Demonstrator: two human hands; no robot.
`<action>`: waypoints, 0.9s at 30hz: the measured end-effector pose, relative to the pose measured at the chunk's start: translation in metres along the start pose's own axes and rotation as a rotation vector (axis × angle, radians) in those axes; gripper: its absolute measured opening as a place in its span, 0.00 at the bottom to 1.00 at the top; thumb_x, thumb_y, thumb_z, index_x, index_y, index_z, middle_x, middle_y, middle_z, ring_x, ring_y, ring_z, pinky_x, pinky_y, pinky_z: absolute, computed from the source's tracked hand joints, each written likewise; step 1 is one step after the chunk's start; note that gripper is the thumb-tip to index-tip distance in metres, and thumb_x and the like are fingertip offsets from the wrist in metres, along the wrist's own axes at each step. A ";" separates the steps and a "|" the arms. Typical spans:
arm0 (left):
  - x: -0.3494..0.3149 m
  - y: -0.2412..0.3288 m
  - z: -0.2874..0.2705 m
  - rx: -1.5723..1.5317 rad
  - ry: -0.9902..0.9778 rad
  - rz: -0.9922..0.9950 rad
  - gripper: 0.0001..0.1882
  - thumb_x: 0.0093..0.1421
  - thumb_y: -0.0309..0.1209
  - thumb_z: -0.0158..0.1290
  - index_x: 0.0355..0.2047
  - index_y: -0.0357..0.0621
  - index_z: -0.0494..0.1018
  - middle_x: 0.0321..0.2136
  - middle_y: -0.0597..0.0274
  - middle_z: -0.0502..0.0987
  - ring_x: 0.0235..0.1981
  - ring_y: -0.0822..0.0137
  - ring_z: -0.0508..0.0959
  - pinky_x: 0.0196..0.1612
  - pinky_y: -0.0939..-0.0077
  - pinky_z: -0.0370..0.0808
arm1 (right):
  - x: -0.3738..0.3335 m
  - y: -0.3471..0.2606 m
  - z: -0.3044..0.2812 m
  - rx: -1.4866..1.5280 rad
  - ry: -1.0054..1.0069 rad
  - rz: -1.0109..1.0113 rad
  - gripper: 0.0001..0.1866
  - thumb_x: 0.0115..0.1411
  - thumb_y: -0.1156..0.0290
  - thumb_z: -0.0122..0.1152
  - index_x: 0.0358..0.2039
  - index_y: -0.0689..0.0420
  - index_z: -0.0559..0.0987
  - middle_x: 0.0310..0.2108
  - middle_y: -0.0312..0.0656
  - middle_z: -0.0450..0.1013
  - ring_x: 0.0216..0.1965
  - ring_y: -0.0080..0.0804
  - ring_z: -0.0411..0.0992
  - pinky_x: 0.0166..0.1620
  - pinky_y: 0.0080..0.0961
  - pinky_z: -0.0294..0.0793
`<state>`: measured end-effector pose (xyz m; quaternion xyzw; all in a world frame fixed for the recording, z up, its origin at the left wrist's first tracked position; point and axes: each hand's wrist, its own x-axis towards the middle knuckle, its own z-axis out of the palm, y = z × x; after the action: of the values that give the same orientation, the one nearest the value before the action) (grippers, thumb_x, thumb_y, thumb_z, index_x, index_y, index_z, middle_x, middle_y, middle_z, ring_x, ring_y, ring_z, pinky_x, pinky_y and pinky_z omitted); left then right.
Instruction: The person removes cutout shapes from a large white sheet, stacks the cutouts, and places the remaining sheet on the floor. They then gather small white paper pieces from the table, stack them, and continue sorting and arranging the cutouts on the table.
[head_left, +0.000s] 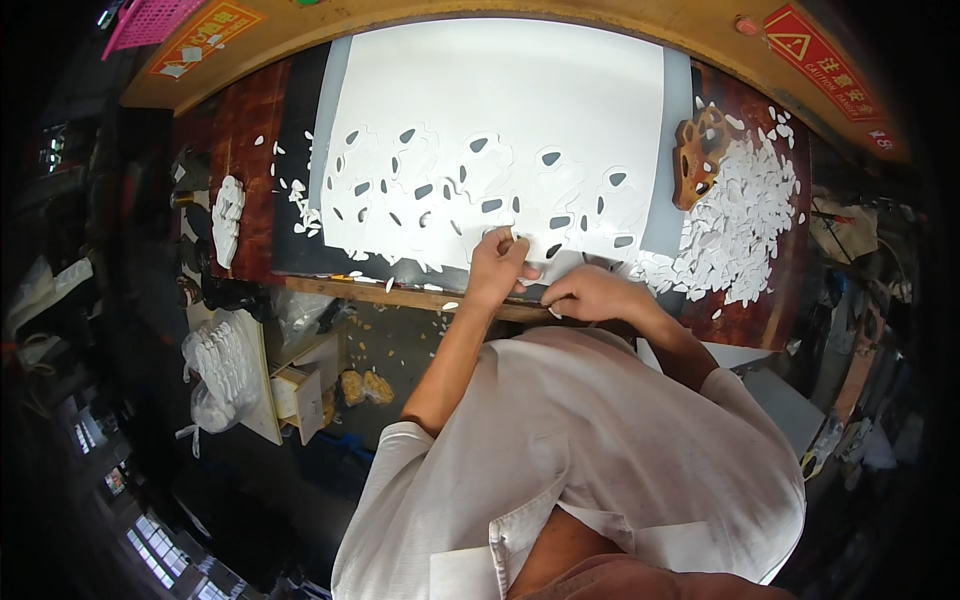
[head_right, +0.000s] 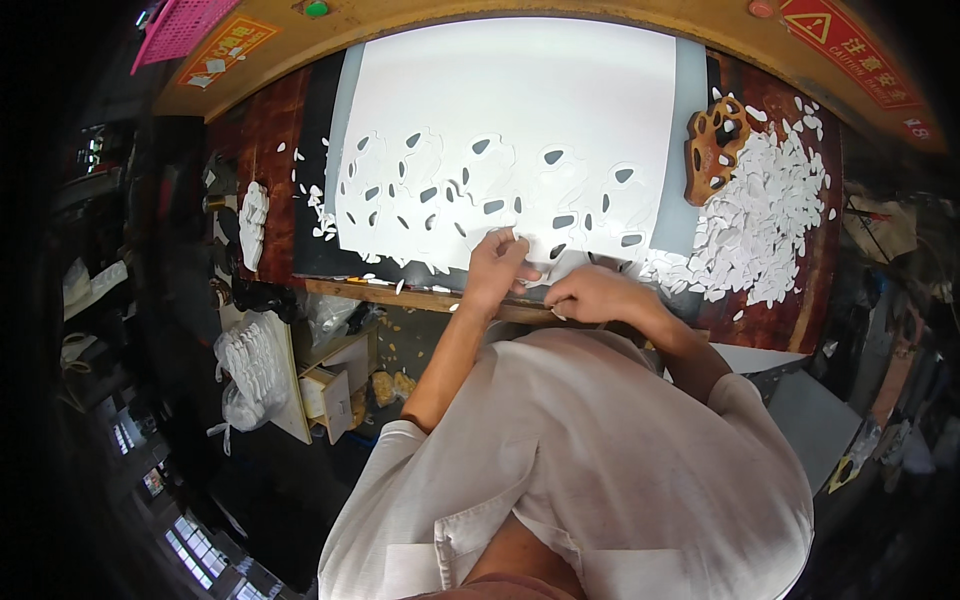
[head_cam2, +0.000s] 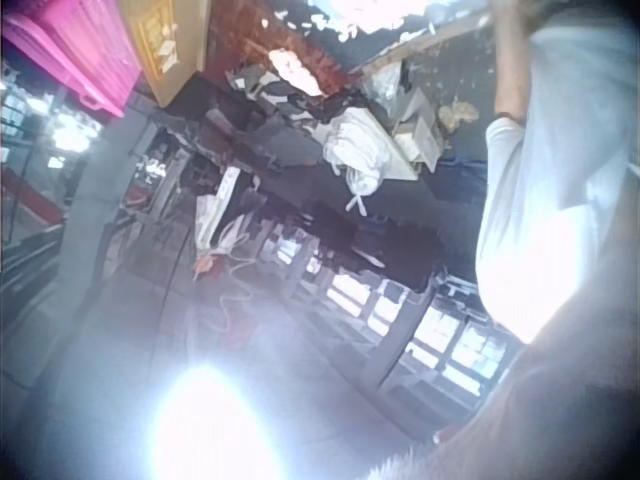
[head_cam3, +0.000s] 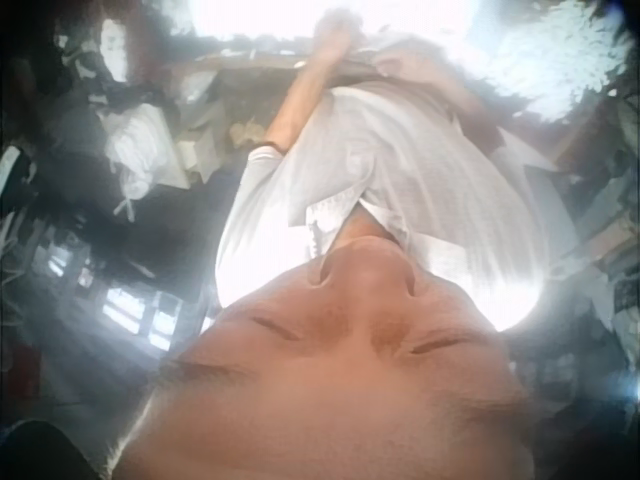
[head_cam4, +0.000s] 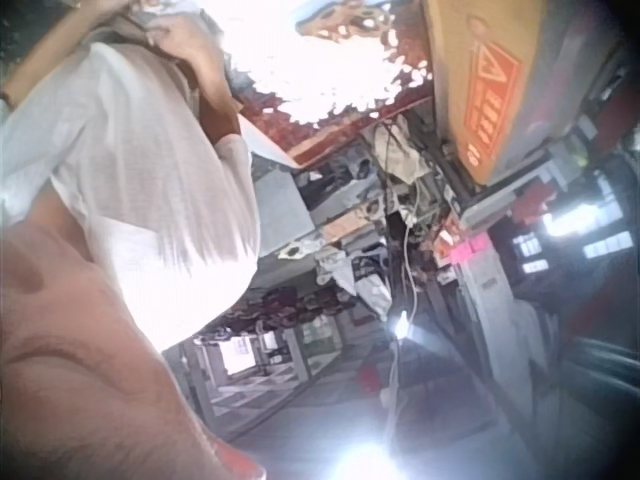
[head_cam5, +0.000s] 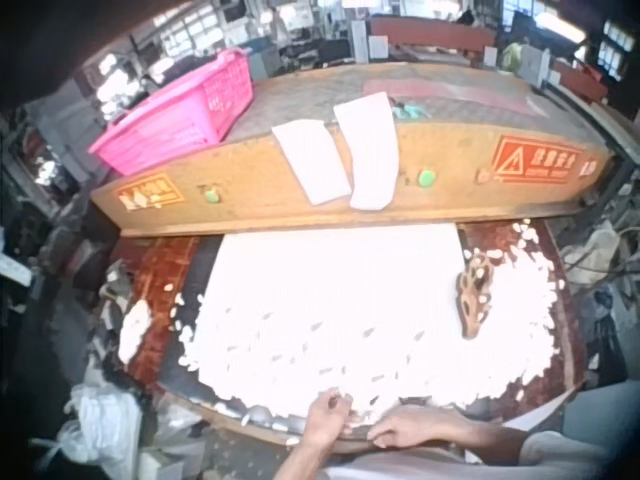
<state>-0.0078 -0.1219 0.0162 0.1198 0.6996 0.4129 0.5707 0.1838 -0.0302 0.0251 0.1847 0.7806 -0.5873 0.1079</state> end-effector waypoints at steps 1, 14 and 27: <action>-0.001 0.003 -0.002 -0.020 -0.014 0.010 0.15 0.72 0.37 0.54 0.46 0.35 0.75 0.32 0.60 0.80 0.29 0.71 0.85 0.21 0.82 0.75 | 0.000 0.000 -0.008 -0.019 -0.049 0.133 0.08 0.62 0.68 0.63 0.38 0.54 0.86 0.32 0.47 0.82 0.33 0.43 0.80 0.40 0.37 0.77; 0.047 0.011 -0.017 -0.850 -0.714 -0.260 0.10 0.75 0.38 0.50 0.53 0.60 0.75 0.37 0.60 0.81 0.32 0.66 0.84 0.13 0.87 0.65 | 0.082 0.035 -0.088 0.053 0.531 0.058 0.17 0.62 0.70 0.66 0.50 0.61 0.84 0.32 0.42 0.80 0.33 0.29 0.77 0.39 0.28 0.77; 0.068 0.021 -0.012 -0.562 -0.642 -0.382 0.13 0.72 0.36 0.57 0.51 0.61 0.66 0.34 0.71 0.77 0.26 0.74 0.81 0.16 0.85 0.70 | 0.072 0.027 -0.071 0.353 0.649 0.099 0.09 0.62 0.78 0.69 0.44 0.60 0.85 0.37 0.37 0.73 0.33 0.27 0.77 0.30 0.25 0.80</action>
<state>-0.0464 -0.0706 -0.0163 -0.0485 0.3582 0.4159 0.8345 0.1332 0.0559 -0.0061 0.4147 0.6509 -0.6178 -0.1505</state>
